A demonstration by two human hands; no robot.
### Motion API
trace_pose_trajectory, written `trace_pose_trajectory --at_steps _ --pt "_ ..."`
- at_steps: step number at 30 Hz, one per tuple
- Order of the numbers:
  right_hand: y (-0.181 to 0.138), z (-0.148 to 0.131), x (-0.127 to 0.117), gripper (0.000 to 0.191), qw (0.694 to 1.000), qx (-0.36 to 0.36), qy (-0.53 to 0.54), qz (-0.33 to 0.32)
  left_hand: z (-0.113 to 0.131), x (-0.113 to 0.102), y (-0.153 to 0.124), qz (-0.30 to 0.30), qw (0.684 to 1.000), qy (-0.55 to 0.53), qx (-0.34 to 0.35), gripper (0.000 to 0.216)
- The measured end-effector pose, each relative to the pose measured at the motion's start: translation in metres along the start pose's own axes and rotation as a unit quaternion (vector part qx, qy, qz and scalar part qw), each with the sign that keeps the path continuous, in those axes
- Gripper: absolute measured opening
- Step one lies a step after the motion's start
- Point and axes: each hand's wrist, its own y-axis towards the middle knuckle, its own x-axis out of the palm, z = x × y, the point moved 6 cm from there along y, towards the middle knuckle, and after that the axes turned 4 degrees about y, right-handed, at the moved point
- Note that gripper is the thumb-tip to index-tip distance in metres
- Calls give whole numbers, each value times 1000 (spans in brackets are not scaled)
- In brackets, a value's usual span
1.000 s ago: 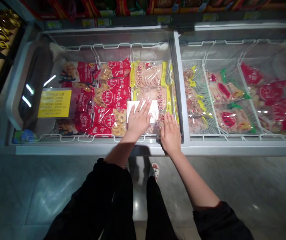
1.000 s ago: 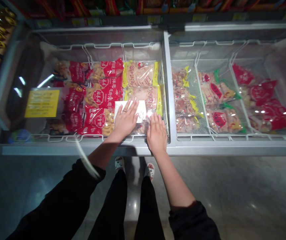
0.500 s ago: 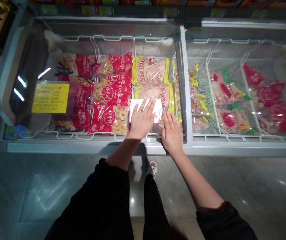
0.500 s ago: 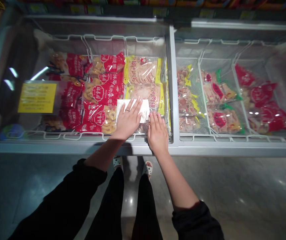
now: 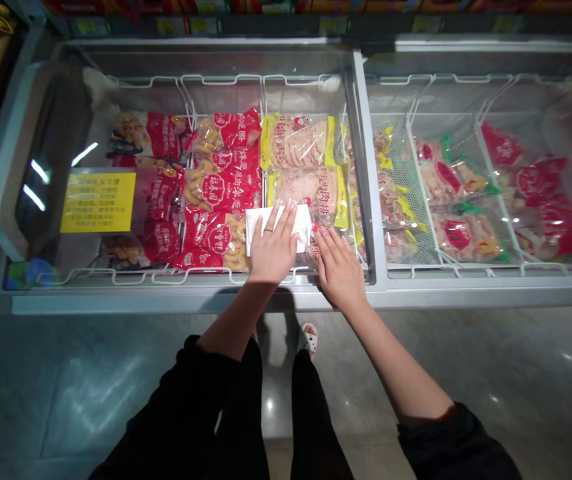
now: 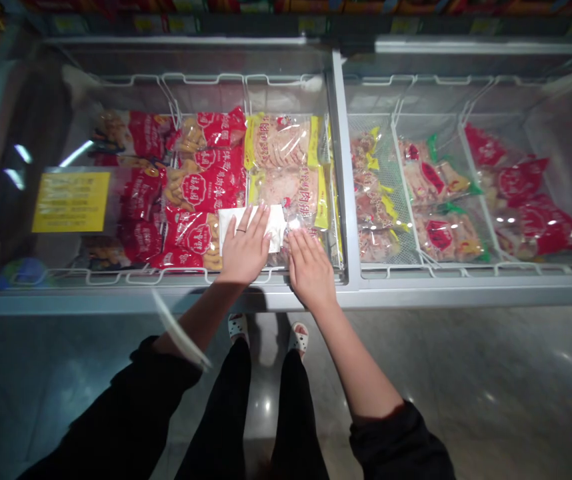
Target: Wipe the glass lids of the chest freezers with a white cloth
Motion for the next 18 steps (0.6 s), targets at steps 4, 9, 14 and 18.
trace_pose_trajectory --at_steps 4,9,14,18 --pt "-3 1 -2 58 1000 -4 -10 4 -23 -11 30 7 1000 -2 -3 64" --pt "-1 4 -2 57 1000 19 -6 0 -53 -18 19 18 999 11 -37 65" --pt "22 -9 7 59 998 68 -4 14 -37 -13 3 22 999 20 -33 64" --pt "42 -35 25 59 996 84 -5 15 -31 -10 18 12 1000 8 9 63"
